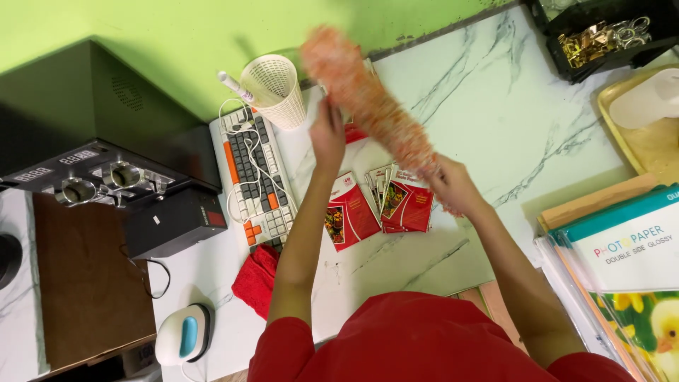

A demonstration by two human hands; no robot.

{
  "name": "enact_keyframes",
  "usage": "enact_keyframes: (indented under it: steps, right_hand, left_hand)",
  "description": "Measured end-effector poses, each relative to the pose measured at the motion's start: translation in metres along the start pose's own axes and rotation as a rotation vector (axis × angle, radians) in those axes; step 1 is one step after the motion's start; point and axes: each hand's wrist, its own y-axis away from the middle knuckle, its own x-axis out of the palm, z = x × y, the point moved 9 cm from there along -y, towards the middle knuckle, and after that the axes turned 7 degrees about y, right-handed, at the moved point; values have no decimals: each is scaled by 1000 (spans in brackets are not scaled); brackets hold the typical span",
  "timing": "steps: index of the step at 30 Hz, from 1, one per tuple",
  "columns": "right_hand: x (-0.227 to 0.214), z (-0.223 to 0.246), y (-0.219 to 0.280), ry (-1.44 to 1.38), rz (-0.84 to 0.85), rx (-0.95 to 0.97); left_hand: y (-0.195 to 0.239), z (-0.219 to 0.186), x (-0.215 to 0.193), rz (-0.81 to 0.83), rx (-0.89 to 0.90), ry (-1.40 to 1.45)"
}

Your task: Dusting and arranging various paper products, including laminating film and photo paper, on a workbench.

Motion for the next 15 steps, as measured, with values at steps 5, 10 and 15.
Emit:
enact_keyframes:
  steps: [5, 10, 15]
  right_hand:
    - [-11, 31, -4, 99, -124, -42]
    - [-26, 31, -4, 47, -252, 90]
    - [-3, 56, 13, 88, 36, -131]
  left_hand:
    - [-5, -35, -34, -91, -317, 641]
    - [2, -59, -50, -90, -333, 861]
    - [20, -52, -65, -60, -361, 876]
